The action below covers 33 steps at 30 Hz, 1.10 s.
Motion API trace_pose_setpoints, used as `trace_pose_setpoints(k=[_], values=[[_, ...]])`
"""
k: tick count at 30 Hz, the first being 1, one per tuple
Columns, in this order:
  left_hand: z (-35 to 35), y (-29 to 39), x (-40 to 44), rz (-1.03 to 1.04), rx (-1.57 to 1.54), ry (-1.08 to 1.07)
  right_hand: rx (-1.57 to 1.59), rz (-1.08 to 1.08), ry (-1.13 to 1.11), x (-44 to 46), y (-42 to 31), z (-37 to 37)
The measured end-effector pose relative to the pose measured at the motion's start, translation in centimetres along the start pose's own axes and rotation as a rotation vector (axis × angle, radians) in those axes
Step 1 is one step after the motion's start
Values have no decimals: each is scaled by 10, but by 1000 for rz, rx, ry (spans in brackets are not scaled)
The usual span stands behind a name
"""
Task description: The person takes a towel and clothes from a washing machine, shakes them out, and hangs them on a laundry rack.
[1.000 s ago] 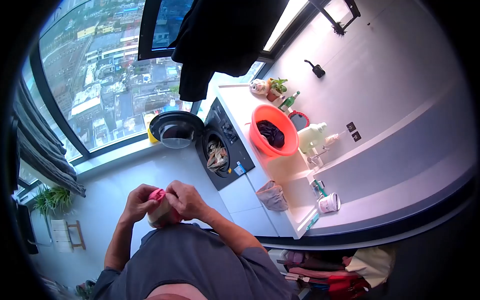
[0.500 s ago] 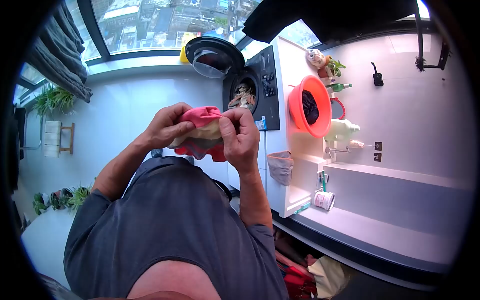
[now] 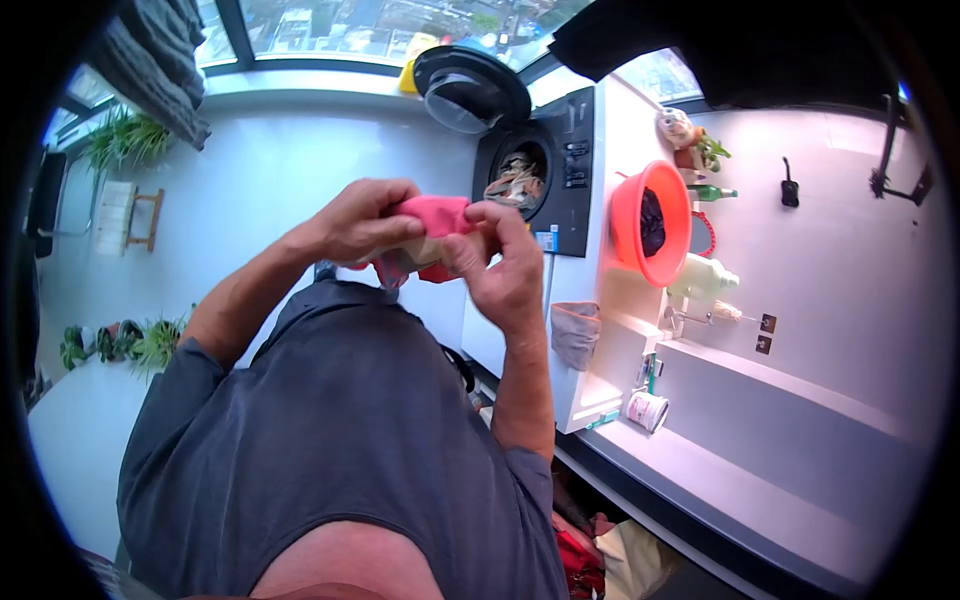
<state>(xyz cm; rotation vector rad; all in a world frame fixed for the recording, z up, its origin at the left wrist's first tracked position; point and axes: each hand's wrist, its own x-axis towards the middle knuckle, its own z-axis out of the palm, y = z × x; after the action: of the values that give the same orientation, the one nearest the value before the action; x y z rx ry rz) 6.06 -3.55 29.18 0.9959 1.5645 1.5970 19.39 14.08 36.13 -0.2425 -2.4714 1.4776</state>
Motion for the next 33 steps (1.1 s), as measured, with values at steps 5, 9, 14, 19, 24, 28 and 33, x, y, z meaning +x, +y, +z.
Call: trace_pose_setpoints(k=[5,9,14,19,24,28,33], values=[[-29,24,19,127,120,-33,94,-39,111,23,-2,7],[-42,22,30,247,143,-23,-98,-272,192,38,-30,5],[-72,-14,23,264,364,-46,-167,-466,338,39,-73,-26],[-81,-83,2,33,550,-139,-193,-633,471,17,-116,-98],[-56,-159,0,-392,494,74,-431,-730,945,13,-185,-125],[-22,-185,6,-446,-185,130,-529,-811,1079,14,-221,-159],[35,-176,21,-525,-467,-248,-591,-805,1193,25,-239,-186]])
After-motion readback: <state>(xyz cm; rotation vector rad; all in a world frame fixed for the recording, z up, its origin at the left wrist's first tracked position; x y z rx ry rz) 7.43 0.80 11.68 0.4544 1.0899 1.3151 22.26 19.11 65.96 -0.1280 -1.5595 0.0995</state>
